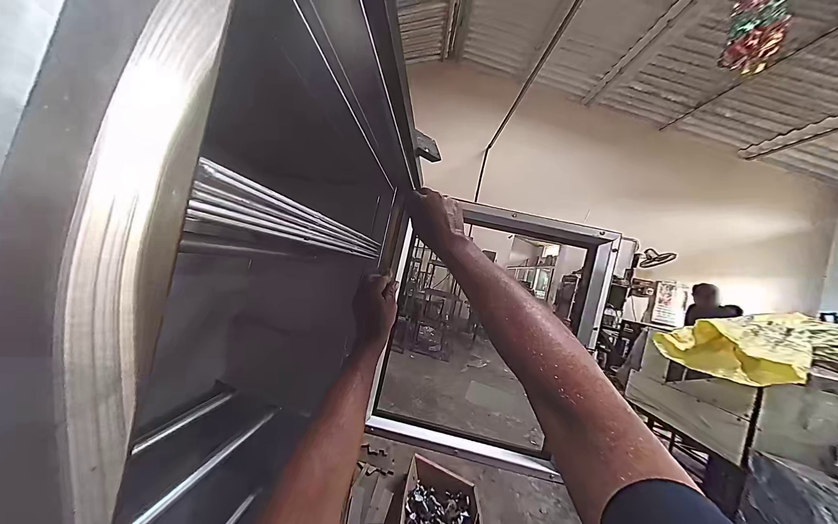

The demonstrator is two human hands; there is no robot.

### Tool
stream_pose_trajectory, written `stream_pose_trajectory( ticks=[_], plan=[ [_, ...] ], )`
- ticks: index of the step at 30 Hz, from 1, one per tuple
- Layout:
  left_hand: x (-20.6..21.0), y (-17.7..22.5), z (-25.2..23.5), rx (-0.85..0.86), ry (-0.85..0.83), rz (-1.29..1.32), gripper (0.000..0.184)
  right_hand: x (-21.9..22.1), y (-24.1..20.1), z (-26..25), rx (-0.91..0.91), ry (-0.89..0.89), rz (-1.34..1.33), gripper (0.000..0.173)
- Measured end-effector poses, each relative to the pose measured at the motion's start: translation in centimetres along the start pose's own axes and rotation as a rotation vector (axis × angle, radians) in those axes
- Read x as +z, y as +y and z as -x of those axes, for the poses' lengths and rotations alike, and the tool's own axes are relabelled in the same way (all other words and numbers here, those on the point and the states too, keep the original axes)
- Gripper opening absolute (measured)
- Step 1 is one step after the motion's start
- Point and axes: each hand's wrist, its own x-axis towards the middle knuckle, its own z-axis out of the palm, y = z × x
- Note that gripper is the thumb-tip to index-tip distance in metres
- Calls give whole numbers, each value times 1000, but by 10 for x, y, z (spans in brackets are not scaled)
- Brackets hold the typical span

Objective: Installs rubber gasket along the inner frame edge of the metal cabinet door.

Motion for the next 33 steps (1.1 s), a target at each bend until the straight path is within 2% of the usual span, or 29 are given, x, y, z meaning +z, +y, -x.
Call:
stream_pose_trajectory(
  ticks=[8, 14, 19, 30, 33],
  plan=[
    [4, -4, -1, 8, 3, -3, 26, 1, 1, -2, 36, 12, 18, 23],
    [3, -5, 0, -5, -24, -9, 26, 13, 10, 0, -39, 60, 0, 25],
    [1, -6, 0, 6, -15, -17, 28, 5, 7, 0, 48, 44, -42, 26],
    [2, -11, 3, 35, 22, 46, 28, 3, 5, -1, 57, 28, -23, 28],
    [1, -16, 4, 52, 26, 55, 29, 8, 6, -1, 58, 78, -44, 29]
  ],
)
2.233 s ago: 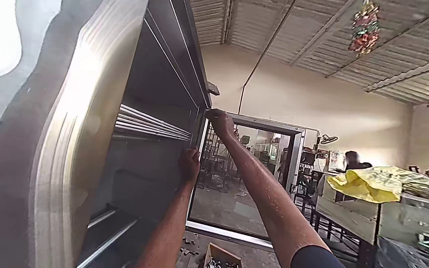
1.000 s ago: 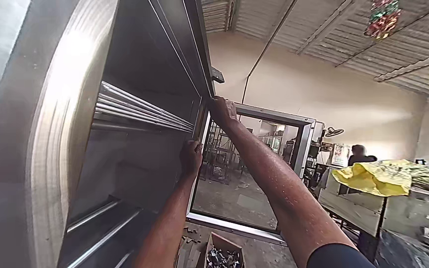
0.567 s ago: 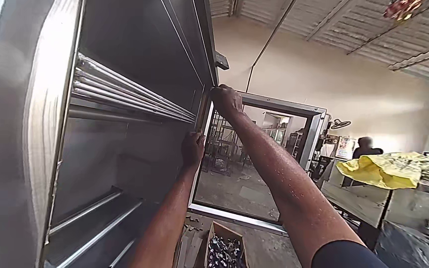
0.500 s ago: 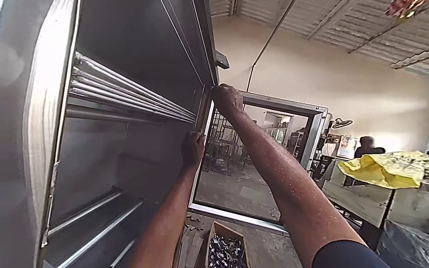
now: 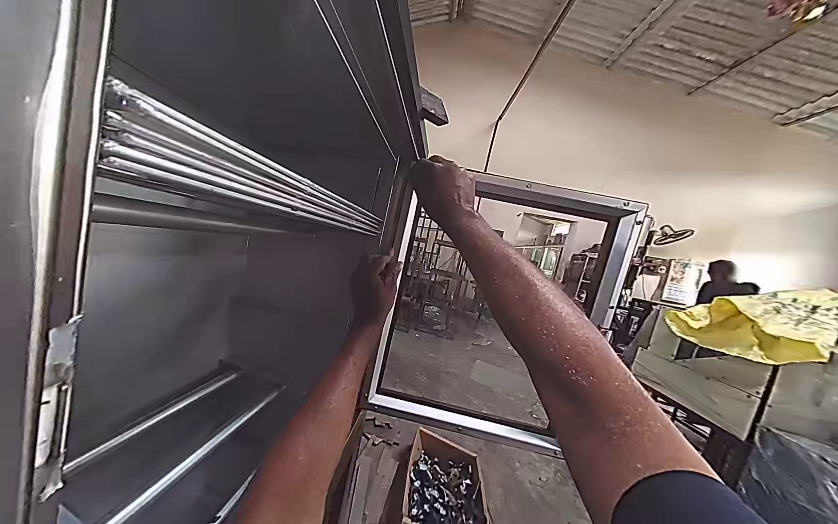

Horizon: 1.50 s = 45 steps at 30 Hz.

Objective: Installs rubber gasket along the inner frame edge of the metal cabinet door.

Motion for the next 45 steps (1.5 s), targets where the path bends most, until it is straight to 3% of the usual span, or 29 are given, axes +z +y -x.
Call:
stream_pose_trajectory(
  ticks=[18, 26, 33, 41, 45],
  plan=[
    [-6, -25, 31, 58, 16, 41, 38, 23, 16, 0, 35, 80, -278, 23],
    [-35, -21, 15, -34, -259, -17, 42, 30, 18, 9, -36, 136, -166, 28],
    [-50, -23, 7, -150, -438, -47, 36, 21, 6, 3, 46, 91, -161, 26],
    [-48, -19, 7, -160, -426, -33, 35, 29, 13, -2, 42, 100, -285, 28],
    [-48, -27, 9, -155, -422, 30, 36, 29, 11, 6, 13, 98, -176, 30]
  ],
)
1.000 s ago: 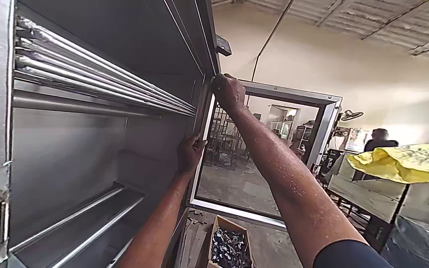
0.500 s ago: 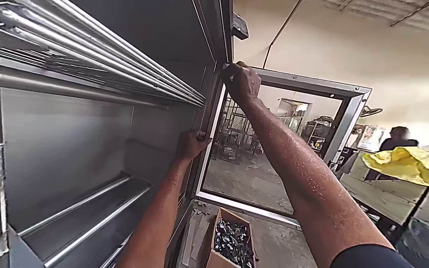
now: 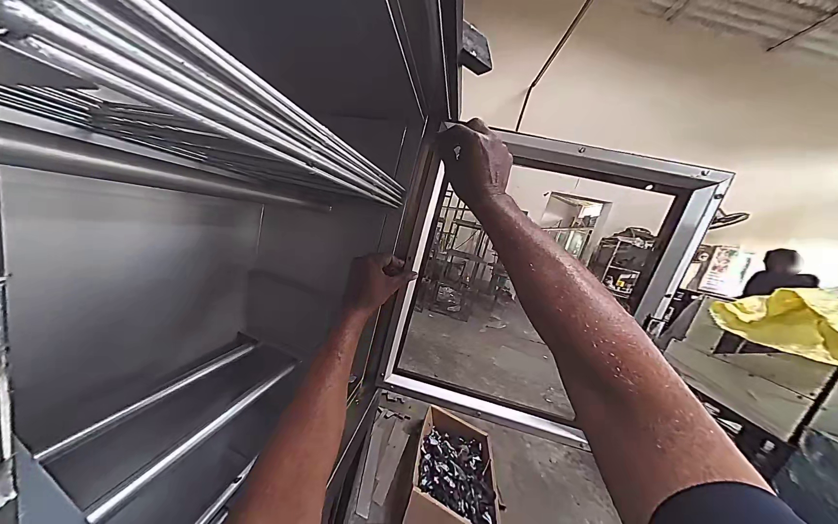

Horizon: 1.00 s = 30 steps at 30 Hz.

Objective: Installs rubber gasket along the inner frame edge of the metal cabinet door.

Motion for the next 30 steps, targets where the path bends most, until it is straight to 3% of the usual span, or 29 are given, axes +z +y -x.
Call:
stream_pose_trajectory(
  ticks=[3, 10, 18, 24, 30],
  plan=[
    [-1, 0, -1, -17, -18, 46, 33, 0, 1, 3, -62, 30, 94, 33],
    [-1, 0, -3, -55, -36, 22, 32, -5, -14, -7, 30, -23, 114, 29],
    [1, -1, -3, -65, -41, 54, 32, -3, -4, -7, 83, -37, -86, 27],
    [-2, -3, -4, -36, -65, 45, 32, -5, -1, -1, -66, -14, 77, 30],
    [-1, -6, -4, -40, -75, 118, 30, -8, -14, -6, 59, -27, 56, 27]
  ],
)
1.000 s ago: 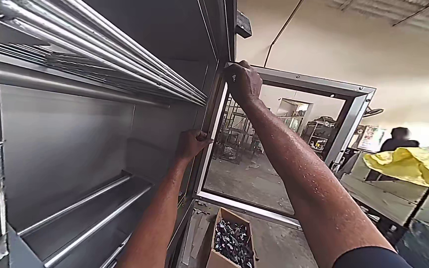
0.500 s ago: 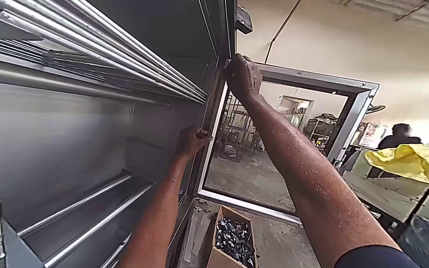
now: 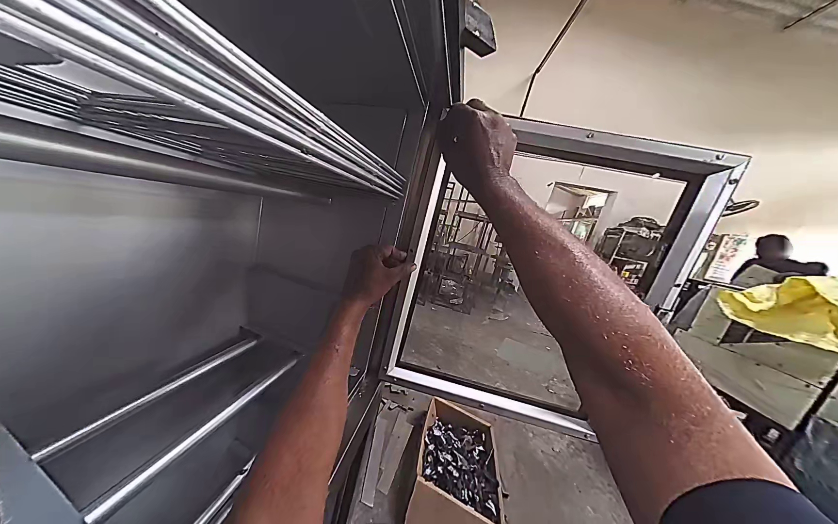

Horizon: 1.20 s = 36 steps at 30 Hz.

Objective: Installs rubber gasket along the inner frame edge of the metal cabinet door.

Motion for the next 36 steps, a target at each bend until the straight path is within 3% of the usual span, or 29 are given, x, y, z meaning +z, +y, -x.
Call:
stream_pose_trajectory(
  ticks=[7, 12, 19, 24, 36],
  plan=[
    [0, 2, 2, -1, 8, 9, 29, -4, -2, -4, 53, -30, -48, 25],
    [-1, 2, 0, -9, -2, 25, 28, 1, 8, -1, -20, 8, -108, 20],
    [0, 2, 1, 12, 17, -2, 28, 7, 3, 3, -9, 48, -44, 28],
    [0, -1, 1, 21, 23, -23, 29, -1, -1, 1, -6, -18, -16, 28],
    [1, 1, 1, 27, 34, -45, 29, 0, 0, 3, -16, 27, 16, 28]
  ],
)
